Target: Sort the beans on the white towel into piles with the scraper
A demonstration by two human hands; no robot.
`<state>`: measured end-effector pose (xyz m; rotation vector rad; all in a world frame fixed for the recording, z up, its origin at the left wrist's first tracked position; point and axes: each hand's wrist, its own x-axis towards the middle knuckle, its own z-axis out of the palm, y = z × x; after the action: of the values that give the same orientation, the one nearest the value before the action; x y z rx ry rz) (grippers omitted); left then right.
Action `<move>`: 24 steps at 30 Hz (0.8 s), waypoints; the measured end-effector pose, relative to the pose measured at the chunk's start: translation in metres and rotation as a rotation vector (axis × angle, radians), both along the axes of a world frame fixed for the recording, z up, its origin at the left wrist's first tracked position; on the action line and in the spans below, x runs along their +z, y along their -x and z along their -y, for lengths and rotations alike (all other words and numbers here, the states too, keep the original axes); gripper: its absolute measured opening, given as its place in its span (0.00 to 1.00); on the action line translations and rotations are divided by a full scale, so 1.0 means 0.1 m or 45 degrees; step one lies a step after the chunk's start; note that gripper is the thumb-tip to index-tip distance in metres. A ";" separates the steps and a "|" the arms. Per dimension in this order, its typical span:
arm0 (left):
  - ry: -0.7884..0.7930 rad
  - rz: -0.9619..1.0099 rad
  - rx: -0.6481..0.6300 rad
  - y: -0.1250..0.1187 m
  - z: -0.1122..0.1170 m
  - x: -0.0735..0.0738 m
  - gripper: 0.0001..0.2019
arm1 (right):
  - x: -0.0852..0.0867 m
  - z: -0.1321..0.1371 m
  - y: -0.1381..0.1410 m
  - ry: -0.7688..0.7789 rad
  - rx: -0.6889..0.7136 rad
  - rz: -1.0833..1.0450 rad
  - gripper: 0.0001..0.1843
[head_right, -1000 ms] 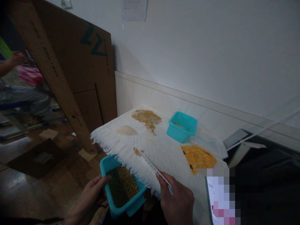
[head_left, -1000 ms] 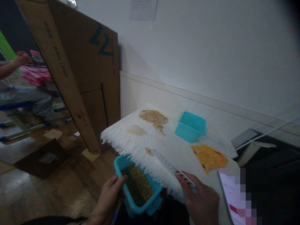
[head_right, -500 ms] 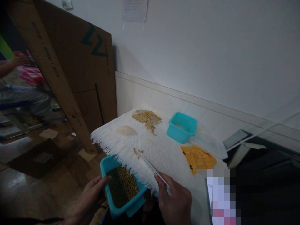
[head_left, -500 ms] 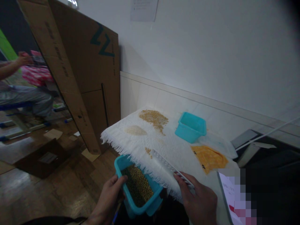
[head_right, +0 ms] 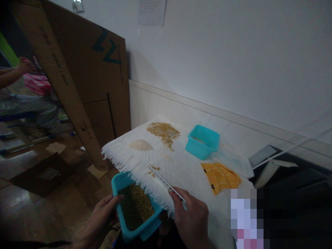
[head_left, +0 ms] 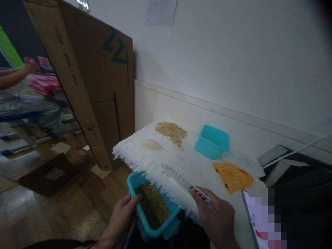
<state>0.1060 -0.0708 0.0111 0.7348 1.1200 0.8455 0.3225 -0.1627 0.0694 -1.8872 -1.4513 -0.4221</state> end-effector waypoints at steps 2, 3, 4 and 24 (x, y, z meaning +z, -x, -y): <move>0.009 -0.021 0.014 0.01 0.00 -0.03 0.16 | 0.02 0.00 0.04 -0.027 0.063 0.004 0.24; 0.008 -0.029 0.014 0.01 -0.01 -0.05 0.16 | 0.02 0.01 0.07 -0.044 0.115 0.019 0.23; 0.005 -0.035 0.011 0.01 -0.01 -0.06 0.16 | 0.02 0.03 0.09 -0.050 0.182 0.040 0.21; 0.009 -0.003 -0.005 0.00 -0.01 -0.05 0.15 | -0.03 0.06 -0.18 -0.016 -0.097 -0.112 0.29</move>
<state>0.1058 -0.0701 0.0062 0.7321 1.1225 0.8377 0.3408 -0.1682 0.0667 -1.9316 -1.3198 -0.3779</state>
